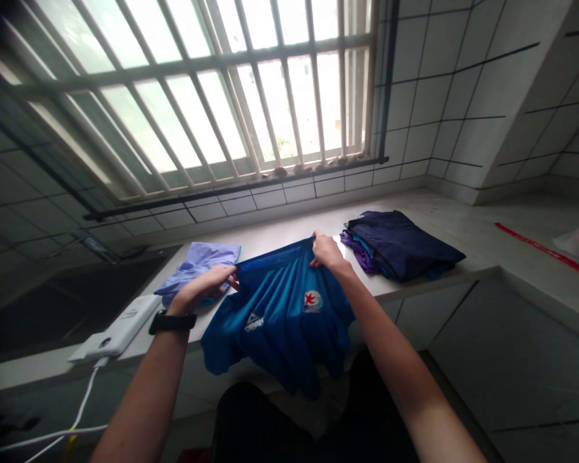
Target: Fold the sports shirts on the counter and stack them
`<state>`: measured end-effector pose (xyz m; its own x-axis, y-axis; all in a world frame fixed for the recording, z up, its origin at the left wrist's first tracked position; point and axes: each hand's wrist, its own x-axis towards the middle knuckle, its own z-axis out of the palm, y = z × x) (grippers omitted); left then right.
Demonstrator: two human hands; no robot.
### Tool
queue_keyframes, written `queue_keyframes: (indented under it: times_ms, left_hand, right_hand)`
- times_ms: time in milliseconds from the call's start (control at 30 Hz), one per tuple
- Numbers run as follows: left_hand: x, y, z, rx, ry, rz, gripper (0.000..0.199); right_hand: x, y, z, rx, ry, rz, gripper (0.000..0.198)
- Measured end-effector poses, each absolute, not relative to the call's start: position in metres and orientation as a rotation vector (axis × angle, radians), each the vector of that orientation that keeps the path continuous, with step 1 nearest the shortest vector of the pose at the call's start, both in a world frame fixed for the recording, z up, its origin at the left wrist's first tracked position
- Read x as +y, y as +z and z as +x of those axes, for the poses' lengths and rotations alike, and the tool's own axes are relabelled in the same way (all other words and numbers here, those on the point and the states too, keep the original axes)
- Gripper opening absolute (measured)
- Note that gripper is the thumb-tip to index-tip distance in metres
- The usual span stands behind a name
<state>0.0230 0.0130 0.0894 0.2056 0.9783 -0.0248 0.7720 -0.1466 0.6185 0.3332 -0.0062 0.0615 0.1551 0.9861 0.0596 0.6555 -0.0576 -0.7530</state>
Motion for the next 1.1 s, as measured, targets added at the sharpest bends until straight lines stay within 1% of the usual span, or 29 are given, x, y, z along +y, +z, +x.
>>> queue_keyframes:
  times_ms: [33,100,167,200,267,333,500,600,667,733,800,867,900,967,1033,1100]
  left_hand:
    - [0.012,0.082,0.024,1.596,0.471,1.888,0.033]
    - [0.009,0.068,0.025,1.534,0.374,1.767,0.035]
    - [0.007,0.058,0.023,1.517,0.402,1.881,0.042]
    - [0.006,0.054,0.020,1.520,0.426,1.988,0.041]
    - [0.005,0.050,0.016,1.551,0.432,2.161,0.030]
    - [0.007,0.053,0.014,1.616,0.435,2.242,0.020]
    - [0.036,0.085,0.028,1.942,0.563,2.312,0.023]
    - [0.064,0.104,0.049,2.034,0.636,2.359,0.022]
    - [0.079,0.108,0.061,2.020,0.754,2.396,0.022]
    - [0.088,0.101,0.066,1.953,0.864,2.407,0.017]
    - [0.091,0.087,0.060,1.832,0.956,2.330,0.015]
    - [0.090,0.072,0.045,1.751,0.989,2.204,0.024]
    - [0.088,0.066,0.037,1.779,0.932,2.170,0.030]
    - [0.084,0.061,0.023,1.926,0.652,2.223,0.033]
    - [0.079,0.062,0.015,2.023,0.305,2.377,0.024]
    - [0.073,0.067,0.013,2.004,0.111,2.524,0.009]
  right_hand:
    - [-0.002,0.054,0.331,-1.551,0.675,-1.816,0.036]
    - [0.005,0.041,0.328,-1.578,0.610,-1.886,0.034]
    - [0.011,0.031,0.327,-1.644,0.540,-1.922,0.032]
    - [0.013,0.028,0.327,-1.670,0.530,-1.927,0.032]
    - [0.017,0.024,0.329,-1.708,0.524,-1.931,0.032]
    - [0.022,0.022,0.333,-1.723,0.505,-1.940,0.032]
    - [0.043,0.030,0.338,-1.723,0.494,-1.974,0.033]
    - [0.059,0.044,0.336,-1.672,0.449,-1.995,0.043]
    - [0.065,0.052,0.333,-1.675,0.338,-1.961,0.057]
    - [0.063,0.055,0.329,-1.754,0.263,-1.909,0.070]
    - [0.053,0.051,0.327,-1.876,0.323,-1.905,0.075]
    - [0.039,0.042,0.324,-1.959,0.477,-1.974,0.071]
    - [0.032,0.037,0.322,-1.977,0.551,-2.027,0.068]
    - [0.021,0.029,0.318,-1.963,0.648,-2.134,0.065]
    - [0.015,0.026,0.314,-1.924,0.689,-2.207,0.065]
    - [0.015,0.027,0.312,-1.897,0.721,-2.242,0.065]
